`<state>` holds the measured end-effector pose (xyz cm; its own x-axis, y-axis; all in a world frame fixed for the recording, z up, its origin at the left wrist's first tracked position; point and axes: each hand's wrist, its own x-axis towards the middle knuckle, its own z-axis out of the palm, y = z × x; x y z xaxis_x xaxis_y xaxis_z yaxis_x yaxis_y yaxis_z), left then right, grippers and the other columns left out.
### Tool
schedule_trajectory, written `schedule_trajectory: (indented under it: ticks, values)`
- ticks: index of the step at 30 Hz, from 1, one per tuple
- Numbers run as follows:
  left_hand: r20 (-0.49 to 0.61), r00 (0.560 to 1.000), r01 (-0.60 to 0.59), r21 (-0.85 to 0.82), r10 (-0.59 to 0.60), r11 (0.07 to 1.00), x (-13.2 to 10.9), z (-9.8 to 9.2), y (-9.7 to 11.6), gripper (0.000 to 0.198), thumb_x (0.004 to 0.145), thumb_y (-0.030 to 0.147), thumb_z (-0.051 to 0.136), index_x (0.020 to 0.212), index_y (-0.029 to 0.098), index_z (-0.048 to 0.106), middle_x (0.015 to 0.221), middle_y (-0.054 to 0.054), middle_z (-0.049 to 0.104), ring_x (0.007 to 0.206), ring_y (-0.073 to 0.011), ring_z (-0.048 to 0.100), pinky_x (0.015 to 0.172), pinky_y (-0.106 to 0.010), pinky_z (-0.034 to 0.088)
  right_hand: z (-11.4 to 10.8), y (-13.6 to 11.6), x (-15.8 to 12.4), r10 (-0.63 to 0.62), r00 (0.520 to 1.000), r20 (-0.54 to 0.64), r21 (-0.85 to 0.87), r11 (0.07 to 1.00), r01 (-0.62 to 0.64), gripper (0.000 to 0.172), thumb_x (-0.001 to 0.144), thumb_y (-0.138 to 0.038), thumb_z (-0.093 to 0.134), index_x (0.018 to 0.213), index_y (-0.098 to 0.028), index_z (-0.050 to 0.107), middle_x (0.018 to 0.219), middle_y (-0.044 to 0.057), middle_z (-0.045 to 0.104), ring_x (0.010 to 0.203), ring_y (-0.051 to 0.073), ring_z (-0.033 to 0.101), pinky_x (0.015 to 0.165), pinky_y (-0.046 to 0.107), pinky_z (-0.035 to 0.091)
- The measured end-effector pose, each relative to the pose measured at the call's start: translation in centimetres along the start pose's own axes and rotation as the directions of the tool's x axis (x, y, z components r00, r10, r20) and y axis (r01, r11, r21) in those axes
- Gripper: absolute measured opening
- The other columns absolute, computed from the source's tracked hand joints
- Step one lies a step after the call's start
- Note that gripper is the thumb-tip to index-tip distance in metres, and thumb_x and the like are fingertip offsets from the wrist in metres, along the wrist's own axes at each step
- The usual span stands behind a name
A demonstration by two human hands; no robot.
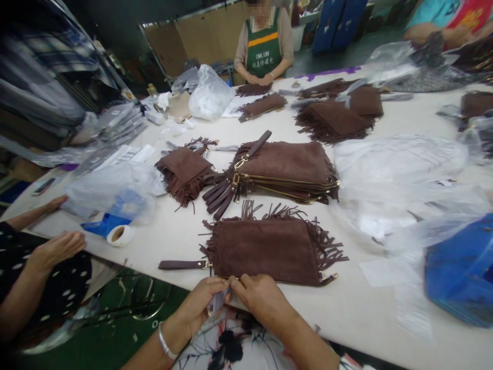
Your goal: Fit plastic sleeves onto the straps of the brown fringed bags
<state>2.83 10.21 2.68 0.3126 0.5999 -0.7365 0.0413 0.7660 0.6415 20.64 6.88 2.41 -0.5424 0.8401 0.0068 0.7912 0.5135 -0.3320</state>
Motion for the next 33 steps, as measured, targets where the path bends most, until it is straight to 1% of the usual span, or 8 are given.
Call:
schedule_trajectory:
  ticks: [4,10,16,20,24,27,30,33]
  values:
    - [-0.005,1.000,-0.019,0.025,0.019,1.000,0.1,-0.2,0.1,0.020,0.067,0.031,0.065,0.062,0.012,0.064,0.054,-0.001,0.057,0.043,-0.0086,0.045,0.039,-0.020,0.024,-1.1,0.5,1.5,-0.113,0.992,0.054,-0.071,0.991,0.116,0.013,0.089,-0.017,0.054,0.102,-0.019,0.055,0.079,0.002,0.065,0.062,0.017,0.062,0.050,0.026,0.032]
    - [0.013,0.999,-0.041,0.035,0.040,0.999,0.2,-0.6,-0.2,0.023,0.068,0.034,0.067,0.066,0.011,0.066,0.057,-0.002,0.058,0.046,-0.0090,0.046,0.041,-0.020,0.025,-1.9,1.1,2.9,-0.256,0.965,0.046,-0.055,0.964,0.259,0.015,0.092,-0.020,0.050,0.103,-0.019,0.060,0.073,0.003,0.066,0.056,0.014,0.058,0.047,0.026,0.025]
    - [0.023,0.998,-0.061,0.037,0.060,0.997,0.1,-0.8,-0.8,0.028,0.069,0.039,0.068,0.067,0.012,0.066,0.057,-0.001,0.059,0.043,-0.0074,0.042,0.043,-0.022,0.026,-2.9,2.1,3.2,-0.274,0.960,0.059,0.062,0.961,0.270,0.022,0.093,-0.021,0.046,0.105,-0.024,0.064,0.070,0.000,0.066,0.057,0.012,0.056,0.049,0.025,0.027]
    - [0.039,0.997,-0.068,0.051,0.066,0.996,0.2,-1.1,-1.2,0.027,0.070,0.039,0.067,0.067,0.012,0.065,0.057,-0.001,0.060,0.040,-0.0062,0.040,0.042,-0.022,0.025,-2.9,2.2,3.4,-0.294,0.952,0.082,0.040,0.956,0.292,0.023,0.093,-0.020,0.043,0.096,-0.024,0.065,0.074,0.000,0.067,0.060,0.013,0.057,0.051,0.026,0.027]
    - [0.052,0.995,-0.088,0.066,0.085,0.994,0.5,-1.3,-1.6,0.026,0.069,0.037,0.067,0.072,0.012,0.067,0.055,0.001,0.059,0.038,-0.0055,0.038,0.041,-0.022,0.024,-2.9,2.2,4.0,-0.330,0.936,0.122,0.026,0.944,0.329,0.021,0.091,-0.018,0.046,0.097,-0.025,0.065,0.074,-0.001,0.068,0.061,0.013,0.057,0.053,0.025,0.029]
    - [0.054,0.993,-0.112,0.078,0.108,0.991,0.7,-1.4,-1.9,0.028,0.068,0.040,0.066,0.072,0.012,0.067,0.055,0.000,0.059,0.038,-0.0057,0.038,0.040,-0.021,0.022,-3.1,2.2,4.1,-0.320,0.937,0.139,0.062,0.947,0.314,0.020,0.089,-0.019,0.049,0.097,-0.025,0.066,0.077,-0.001,0.070,0.064,0.013,0.060,0.056,0.023,0.034]
    - [0.054,0.990,-0.136,0.084,0.132,0.987,0.6,-1.6,-2.2,0.032,0.067,0.043,0.068,0.063,0.012,0.064,0.053,0.000,0.057,0.038,-0.0057,0.038,0.039,-0.021,0.021,-3.3,2.4,3.4,-0.278,0.952,0.124,0.136,0.956,0.261,0.024,0.091,-0.018,0.047,0.100,-0.026,0.066,0.086,0.000,0.072,0.075,0.014,0.064,0.065,0.022,0.041]
    - [0.060,0.987,-0.152,0.070,0.148,0.986,-0.1,-1.8,-2.5,0.039,0.068,0.050,0.067,0.064,0.011,0.064,0.056,-0.002,0.060,0.040,-0.0058,0.038,0.039,-0.020,0.024,-2.4,2.4,2.0,-0.160,0.987,-0.017,0.235,0.959,0.160,0.032,0.092,-0.015,0.043,0.115,-0.026,0.061,0.103,0.002,0.071,0.091,0.014,0.066,0.076,0.022,0.046]
